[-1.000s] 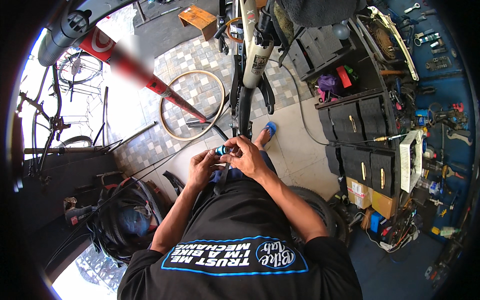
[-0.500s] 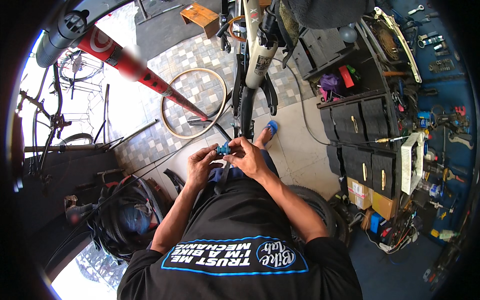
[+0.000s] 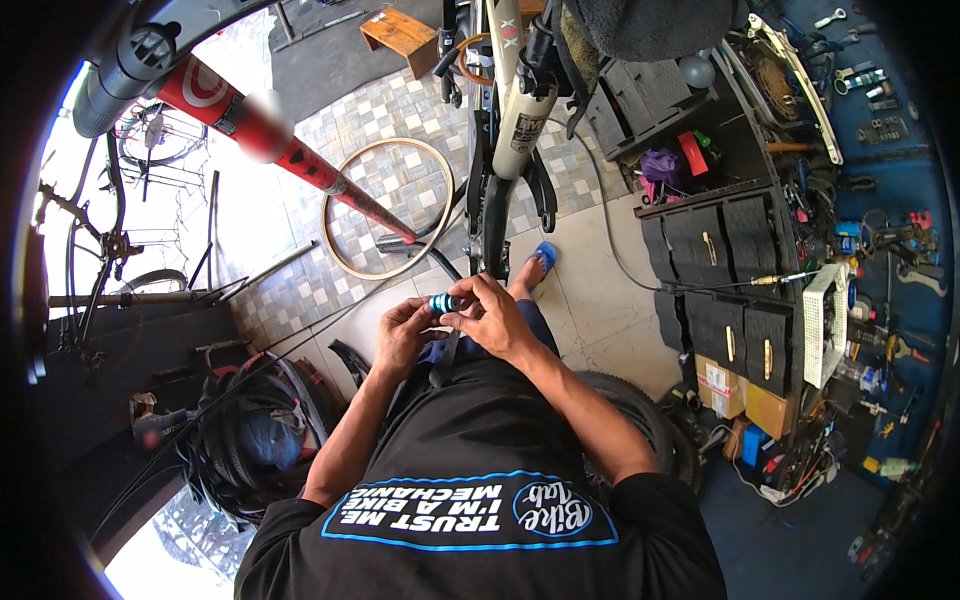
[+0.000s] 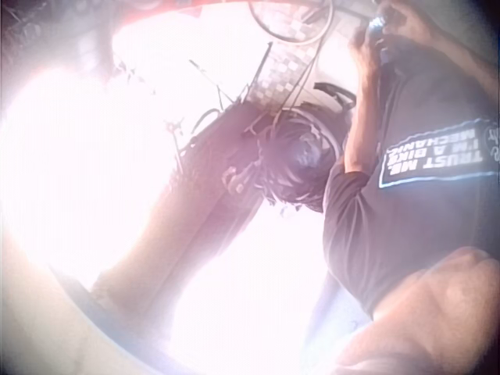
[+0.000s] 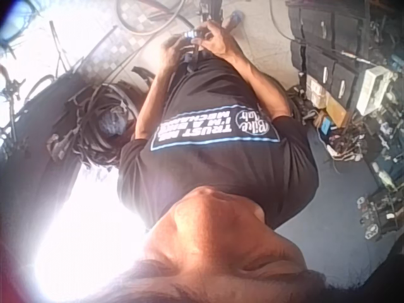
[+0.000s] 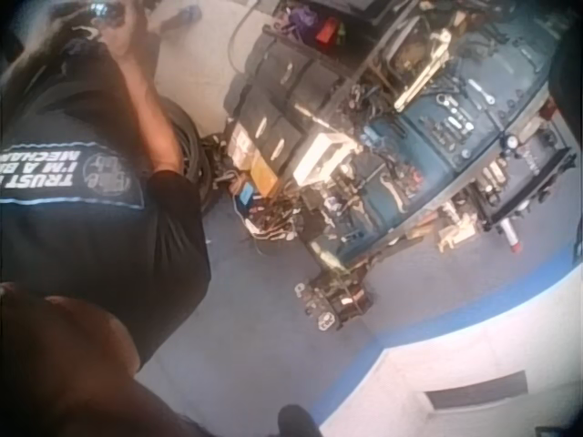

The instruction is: The person works on a bicycle mounted on a repair stand, using various tools to adjust components near the bottom bracket. They retrieve small parts from a workbench, use an Allen key and a torque wrench to tighten bolts, and handle a bicycle cable. The person also searches through a drawer for additional parts.

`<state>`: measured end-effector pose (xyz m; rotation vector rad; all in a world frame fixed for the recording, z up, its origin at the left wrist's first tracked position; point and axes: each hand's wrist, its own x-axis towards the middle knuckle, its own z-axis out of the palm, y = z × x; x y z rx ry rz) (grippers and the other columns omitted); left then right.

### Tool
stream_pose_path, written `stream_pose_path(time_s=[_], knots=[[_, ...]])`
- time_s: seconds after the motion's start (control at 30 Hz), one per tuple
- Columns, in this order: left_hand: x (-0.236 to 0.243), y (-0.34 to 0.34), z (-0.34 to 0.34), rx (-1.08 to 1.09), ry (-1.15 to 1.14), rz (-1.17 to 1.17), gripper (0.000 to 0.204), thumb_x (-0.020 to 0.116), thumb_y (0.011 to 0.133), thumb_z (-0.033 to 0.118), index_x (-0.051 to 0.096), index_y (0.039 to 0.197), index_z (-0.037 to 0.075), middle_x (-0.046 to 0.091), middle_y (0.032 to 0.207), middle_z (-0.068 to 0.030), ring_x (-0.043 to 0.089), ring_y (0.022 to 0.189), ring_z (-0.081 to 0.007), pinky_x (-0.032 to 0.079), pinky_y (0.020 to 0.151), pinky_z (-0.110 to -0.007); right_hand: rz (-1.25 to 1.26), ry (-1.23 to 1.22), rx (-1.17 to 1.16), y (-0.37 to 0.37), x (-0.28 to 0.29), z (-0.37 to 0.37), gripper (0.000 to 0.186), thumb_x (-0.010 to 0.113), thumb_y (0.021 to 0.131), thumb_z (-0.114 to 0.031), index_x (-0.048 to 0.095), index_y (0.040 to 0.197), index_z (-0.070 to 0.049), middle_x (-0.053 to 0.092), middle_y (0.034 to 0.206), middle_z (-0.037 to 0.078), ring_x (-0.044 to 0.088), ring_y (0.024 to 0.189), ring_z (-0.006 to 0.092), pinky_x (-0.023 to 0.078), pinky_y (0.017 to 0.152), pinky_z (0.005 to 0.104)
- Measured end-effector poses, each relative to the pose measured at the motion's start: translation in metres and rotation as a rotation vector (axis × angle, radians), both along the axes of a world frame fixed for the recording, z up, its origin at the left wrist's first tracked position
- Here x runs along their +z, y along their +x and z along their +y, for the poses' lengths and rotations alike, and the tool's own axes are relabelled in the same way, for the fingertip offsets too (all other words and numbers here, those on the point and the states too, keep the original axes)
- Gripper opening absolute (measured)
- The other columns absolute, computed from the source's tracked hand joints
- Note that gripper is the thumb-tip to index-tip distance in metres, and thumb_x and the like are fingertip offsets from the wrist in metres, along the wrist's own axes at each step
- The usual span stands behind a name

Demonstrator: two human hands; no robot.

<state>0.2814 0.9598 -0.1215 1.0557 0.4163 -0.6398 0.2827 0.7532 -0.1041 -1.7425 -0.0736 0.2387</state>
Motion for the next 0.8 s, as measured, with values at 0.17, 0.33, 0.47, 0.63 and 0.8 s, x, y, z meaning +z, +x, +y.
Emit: stream_pose_path(time_s=[0.17,0.33,0.47,0.63,0.8], knots=[[0.003,0.002,0.002,0.04,-0.09,0.095,0.026,0.063,0.105,0.02,0.063,0.117,-0.003,0.072,0.104,-0.0127,0.072,0.091,-0.0216,0.062,0.078,-0.036,-0.06,-0.047,0.025,0.0,0.004,0.002,0.044,0.087,0.085,-0.014,0.061,0.118,-0.002,0.06,0.107,0.008,0.067,0.087,0.0158,0.056,0.069,0.0288],[-0.002,-0.001,-0.002,0.031,-0.088,0.092,0.024,0.067,0.103,0.019,0.062,0.114,-0.001,0.07,0.102,-0.0116,0.072,0.089,-0.0214,0.062,0.077,-0.036,-0.054,-0.104,0.044,-0.002,0.005,0.002,0.042,0.085,0.086,-0.014,0.06,0.117,-0.001,0.06,0.105,0.009,0.066,0.085,0.0173,0.056,0.07,0.0296],[-0.018,-0.004,-0.008,0.072,-0.094,0.152,0.02,0.07,0.101,0.016,0.061,0.113,0.003,0.07,0.102,-0.0104,0.072,0.088,-0.0204,0.062,0.078,-0.037,-0.014,-0.171,0.024,-0.008,0.0,0.0,0.039,0.083,0.087,-0.011,0.058,0.116,-0.002,0.061,0.105,0.01,0.067,0.086,0.0187,0.057,0.073,0.0303],[-0.033,-0.007,-0.028,0.154,-0.161,0.222,0.024,0.069,0.1,0.011,0.056,0.119,0.005,0.069,0.103,-0.0112,0.072,0.088,-0.0218,0.062,0.08,-0.039,-0.013,-0.244,-0.045,-0.013,-0.023,-0.003,0.037,0.081,0.086,-0.009,0.058,0.115,-0.003,0.064,0.106,0.012,0.069,0.092,0.0216,0.058,0.08,0.0333],[-0.051,-0.002,-0.035,0.177,-0.178,0.241,0.026,0.068,0.1,0.008,0.053,0.121,0.005,0.069,0.105,-0.0138,0.072,0.088,-0.0249,0.06,0.079,-0.038,-0.073,-0.286,-0.031,-0.014,-0.033,-0.007,0.039,0.079,0.088,-0.008,0.059,0.121,-0.003,0.066,0.113,0.014,0.07,0.095,0.0256,0.058,0.083,0.0334]])
